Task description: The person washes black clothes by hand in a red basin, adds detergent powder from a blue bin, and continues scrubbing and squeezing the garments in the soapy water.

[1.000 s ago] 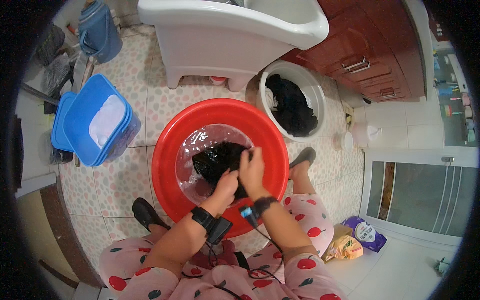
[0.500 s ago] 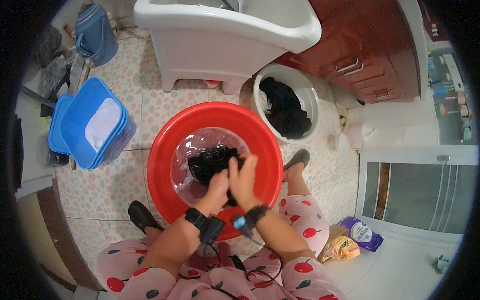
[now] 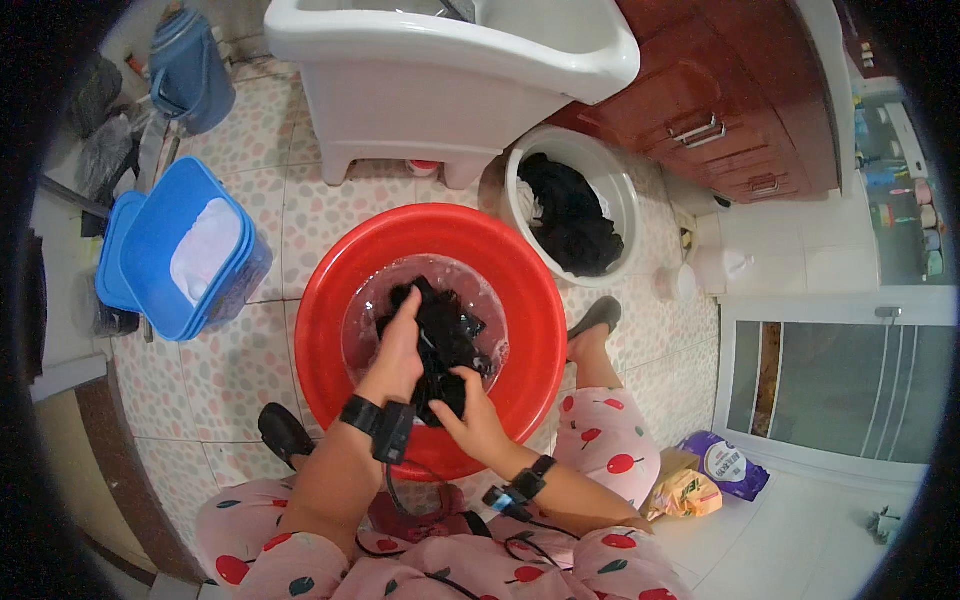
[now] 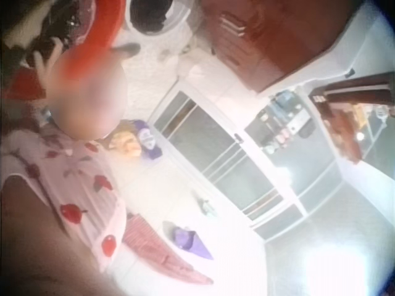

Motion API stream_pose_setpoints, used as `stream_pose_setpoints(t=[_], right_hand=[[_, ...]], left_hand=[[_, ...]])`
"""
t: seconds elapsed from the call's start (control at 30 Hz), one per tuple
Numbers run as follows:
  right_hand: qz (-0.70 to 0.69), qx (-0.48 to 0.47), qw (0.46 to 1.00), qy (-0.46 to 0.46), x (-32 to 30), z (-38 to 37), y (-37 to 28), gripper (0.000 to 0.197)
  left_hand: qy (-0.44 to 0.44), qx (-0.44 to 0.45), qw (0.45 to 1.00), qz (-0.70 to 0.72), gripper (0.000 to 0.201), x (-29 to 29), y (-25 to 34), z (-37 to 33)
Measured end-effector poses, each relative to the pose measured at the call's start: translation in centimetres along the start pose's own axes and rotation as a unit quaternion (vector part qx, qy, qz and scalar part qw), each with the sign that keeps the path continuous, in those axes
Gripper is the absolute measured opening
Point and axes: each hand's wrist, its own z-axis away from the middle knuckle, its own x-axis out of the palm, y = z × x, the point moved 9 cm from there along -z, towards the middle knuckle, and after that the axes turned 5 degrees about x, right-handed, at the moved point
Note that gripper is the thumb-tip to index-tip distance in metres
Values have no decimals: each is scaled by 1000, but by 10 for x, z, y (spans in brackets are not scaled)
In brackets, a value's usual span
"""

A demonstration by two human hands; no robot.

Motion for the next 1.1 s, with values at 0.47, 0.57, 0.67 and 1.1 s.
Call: stream_pose_setpoints(t=[0.47,0.57,0.67,1.1], right_hand=[[-125,135,950,-253,41,-1,66,119],[-198,161,934,-251,65,3,71,122],[-148,25,972,-179,56,-6,34,113],[-419,133,890,120,-92,-40,78,35]], left_hand=[[-49,14,990,130,39,31,2,21],[-31,0,987,158,41,43,-6,30],[-33,8,985,168,44,44,-4,38],[-32,472,768,-432,34,44,101,57]])
